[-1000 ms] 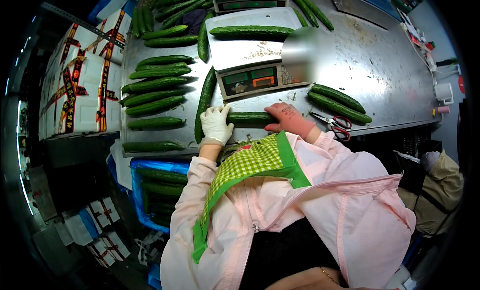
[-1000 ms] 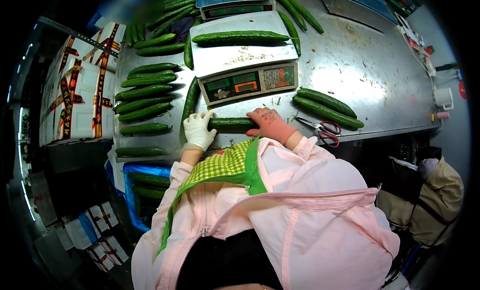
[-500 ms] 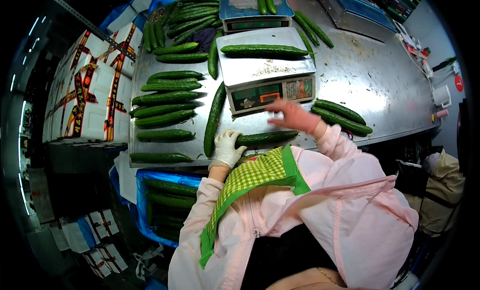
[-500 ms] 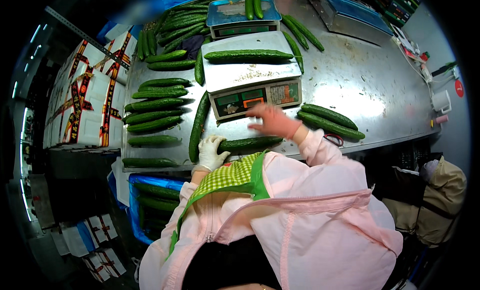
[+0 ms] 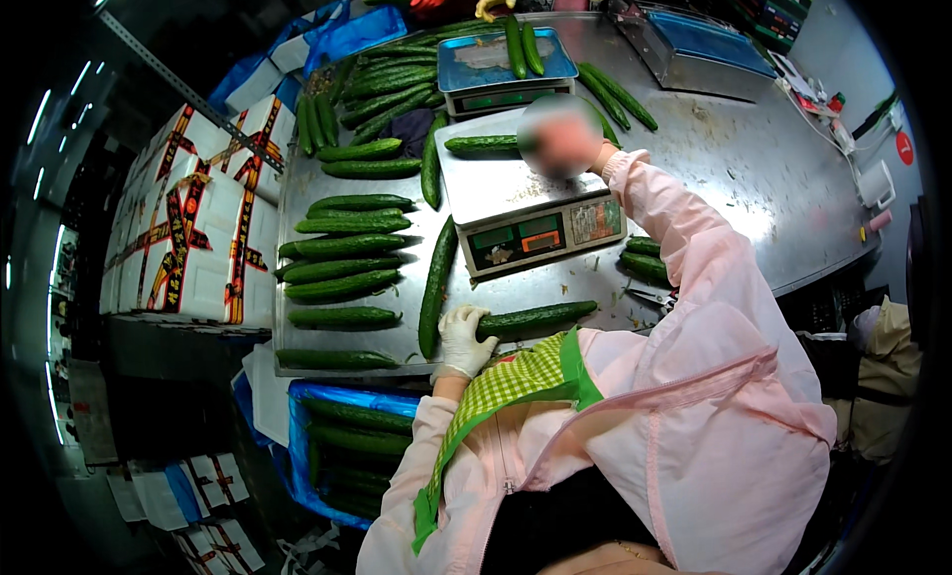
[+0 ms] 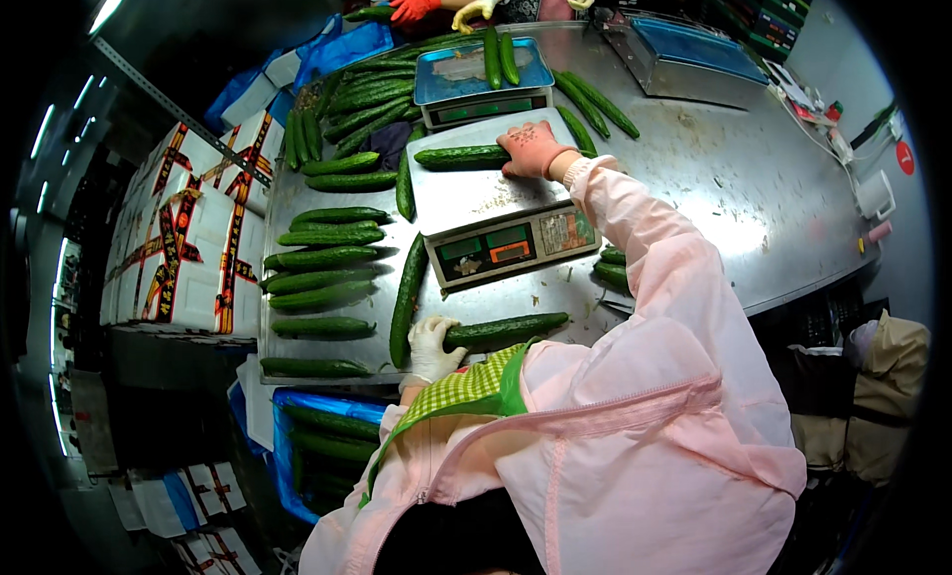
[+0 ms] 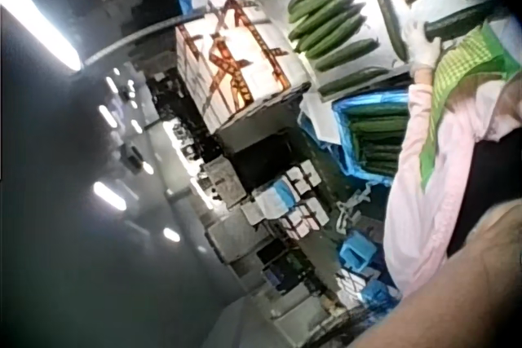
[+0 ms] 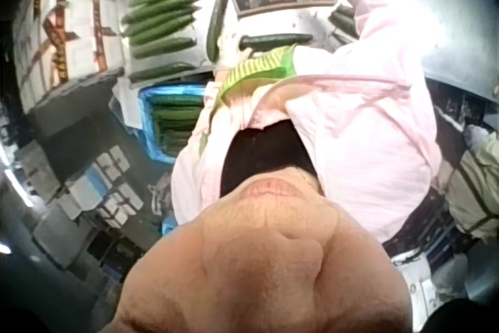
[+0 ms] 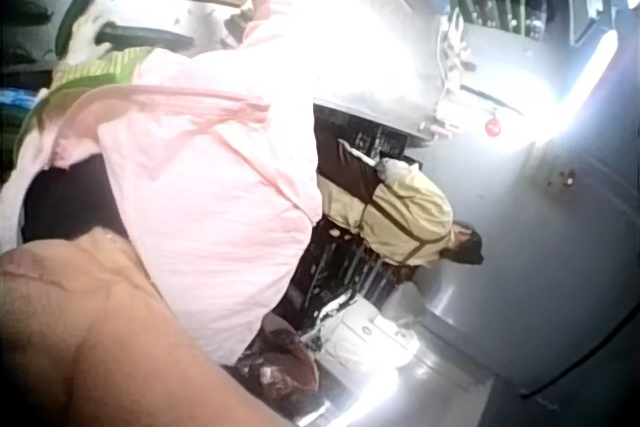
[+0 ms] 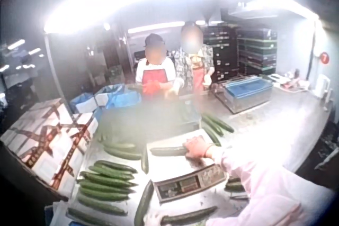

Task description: The person weighs cucumbers on a scale and places them into a blue plastic-lined crate.

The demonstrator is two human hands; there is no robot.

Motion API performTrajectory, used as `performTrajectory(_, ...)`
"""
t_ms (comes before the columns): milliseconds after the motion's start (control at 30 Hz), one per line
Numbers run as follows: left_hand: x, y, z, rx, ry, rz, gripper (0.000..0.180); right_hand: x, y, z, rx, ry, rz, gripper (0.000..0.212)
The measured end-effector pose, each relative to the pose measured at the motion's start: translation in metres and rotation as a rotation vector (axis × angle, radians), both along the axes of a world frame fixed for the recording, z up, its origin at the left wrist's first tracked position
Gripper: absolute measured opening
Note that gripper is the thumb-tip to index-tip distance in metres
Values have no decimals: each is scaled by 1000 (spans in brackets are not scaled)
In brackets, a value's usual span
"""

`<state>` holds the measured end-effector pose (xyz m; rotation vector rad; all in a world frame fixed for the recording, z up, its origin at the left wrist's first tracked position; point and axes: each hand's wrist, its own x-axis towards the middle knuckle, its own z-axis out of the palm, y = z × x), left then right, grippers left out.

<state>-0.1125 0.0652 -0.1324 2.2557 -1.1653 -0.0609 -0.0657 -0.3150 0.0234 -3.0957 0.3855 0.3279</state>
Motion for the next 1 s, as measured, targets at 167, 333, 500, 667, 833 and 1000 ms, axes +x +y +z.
performTrajectory(167,1,1,-3,-38,-20,-2,49,-2,-7,-9,91,-130,87,46)
performTrajectory(333,-3,2,-11,-97,-12,-28,52,-65,25,-23,361,-484,277,43)
performTrajectory(500,-4,5,0,-75,-31,-120,54,-140,83,-62,590,-433,359,47)
performTrajectory(667,-3,4,6,-126,-65,-208,53,-173,97,-124,452,-239,290,43)
performTrajectory(833,2,8,6,-149,-126,-181,53,-188,101,-131,359,-313,234,39)
performTrajectory(1000,18,29,37,-170,-160,-88,56,-192,92,-121,701,-469,30,33)
